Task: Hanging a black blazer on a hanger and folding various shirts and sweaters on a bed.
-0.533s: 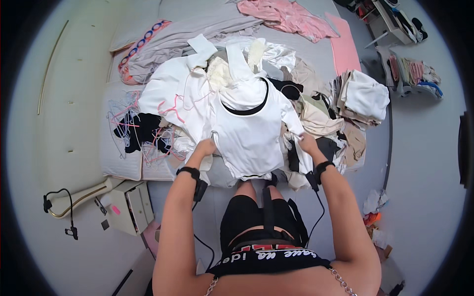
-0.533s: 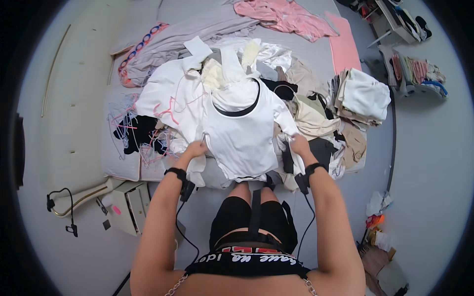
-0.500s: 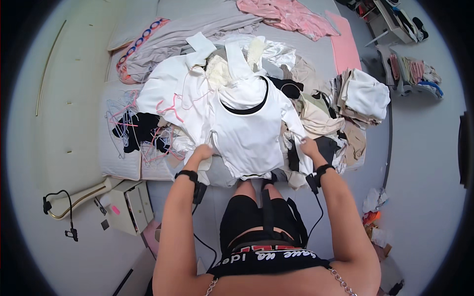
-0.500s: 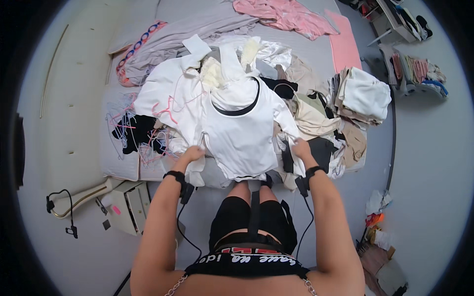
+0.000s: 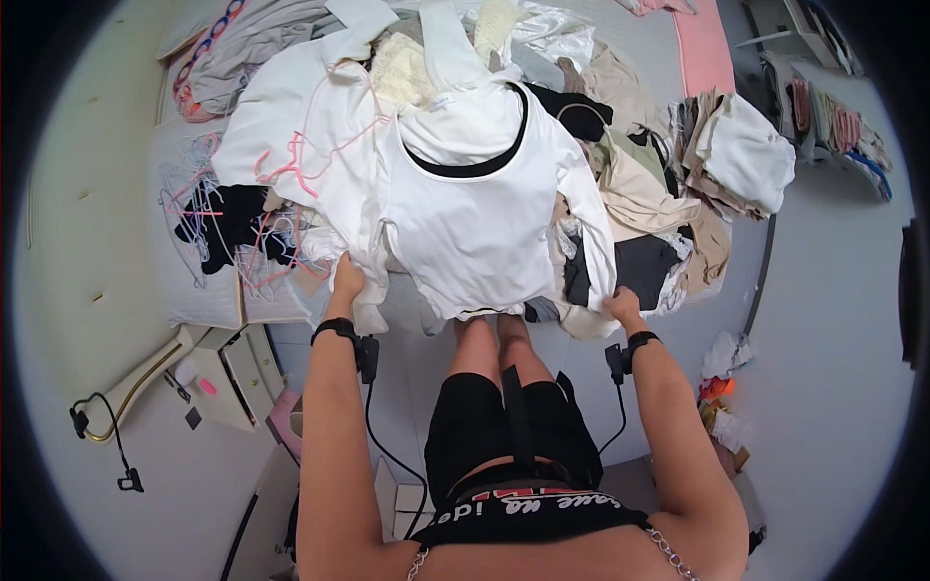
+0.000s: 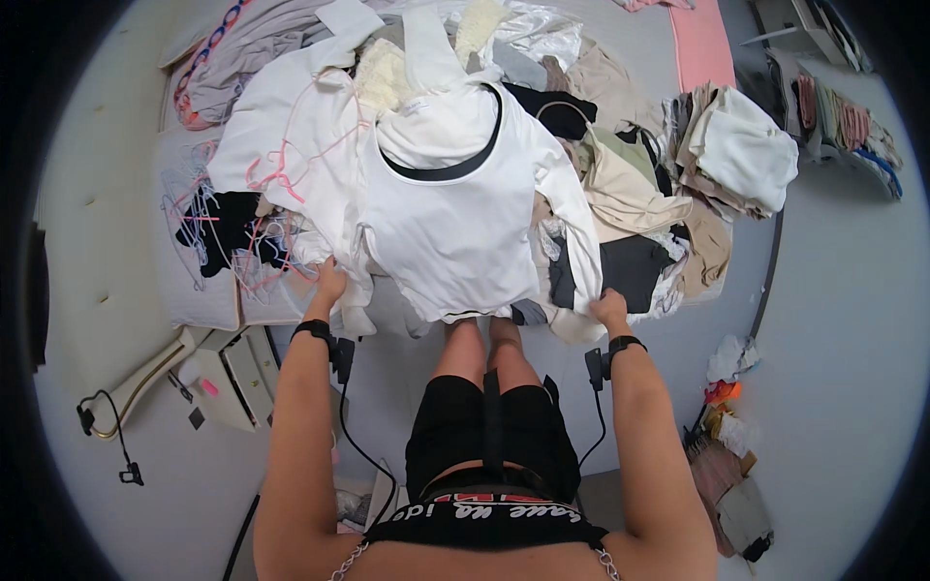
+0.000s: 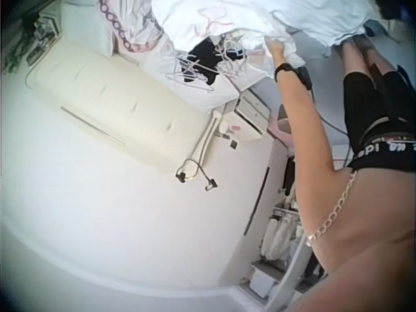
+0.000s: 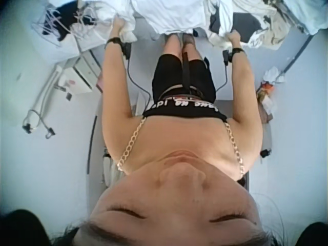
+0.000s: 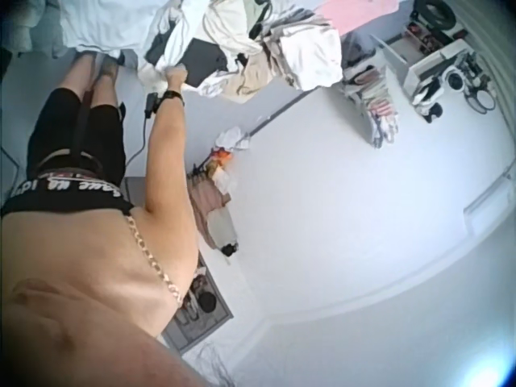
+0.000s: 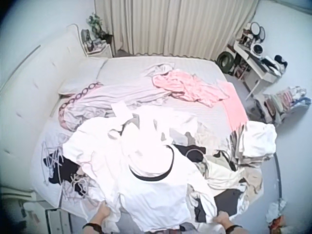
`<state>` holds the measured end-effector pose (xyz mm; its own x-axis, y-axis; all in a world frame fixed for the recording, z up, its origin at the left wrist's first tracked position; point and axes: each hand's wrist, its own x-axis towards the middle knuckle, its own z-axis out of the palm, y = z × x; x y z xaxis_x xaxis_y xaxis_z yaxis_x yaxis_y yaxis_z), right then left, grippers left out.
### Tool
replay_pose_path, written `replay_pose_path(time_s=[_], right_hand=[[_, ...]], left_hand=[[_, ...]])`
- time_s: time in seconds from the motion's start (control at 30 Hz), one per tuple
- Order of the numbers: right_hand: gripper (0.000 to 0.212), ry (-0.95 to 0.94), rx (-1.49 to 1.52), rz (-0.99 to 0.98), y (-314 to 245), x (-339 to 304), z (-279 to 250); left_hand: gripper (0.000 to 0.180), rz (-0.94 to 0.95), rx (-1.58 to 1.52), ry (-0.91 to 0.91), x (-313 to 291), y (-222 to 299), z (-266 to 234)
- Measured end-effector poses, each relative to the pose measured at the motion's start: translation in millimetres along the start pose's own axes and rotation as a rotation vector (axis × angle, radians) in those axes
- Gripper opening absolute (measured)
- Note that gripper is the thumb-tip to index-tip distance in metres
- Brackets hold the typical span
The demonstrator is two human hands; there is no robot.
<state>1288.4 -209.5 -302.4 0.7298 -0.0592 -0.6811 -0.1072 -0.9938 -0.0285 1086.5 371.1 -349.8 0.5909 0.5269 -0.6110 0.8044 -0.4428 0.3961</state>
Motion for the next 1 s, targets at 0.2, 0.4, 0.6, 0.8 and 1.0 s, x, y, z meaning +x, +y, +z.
replay_pose_path(time_s=[0.2,0.4,0.6,0.8,1.0], right_hand=[[0.033,-0.176,0.031,-0.148,16.4,3.9,-39.9],[0.022,0.419,0.196,-0.521,31.8,6.6,-194.7],[0.027,1.050,0.415,-0.390,-9.6,-6.2,-340.5],[0.034,1.171,0.624,-0.779,-142.3,-79.0,-363.6],[0.040,0.359,0.422,-1.527,-292.2,-208.4,-227.5]], left_hand=[[0.057,-0.200,0.011,0.014,-2.5,0.8,29.1],[0.052,-0.082,0.023,-0.124,-19.0,9.8,12.9],[0.046,-0.129,0.371,-0.237,-45.3,-39.3,-40.5],[0.037,-0.140,0.196,0.076,-89.5,-4.3,-103.8],[0.038,0.087,-0.066,0.268,-114.8,38.1,-158.3]])
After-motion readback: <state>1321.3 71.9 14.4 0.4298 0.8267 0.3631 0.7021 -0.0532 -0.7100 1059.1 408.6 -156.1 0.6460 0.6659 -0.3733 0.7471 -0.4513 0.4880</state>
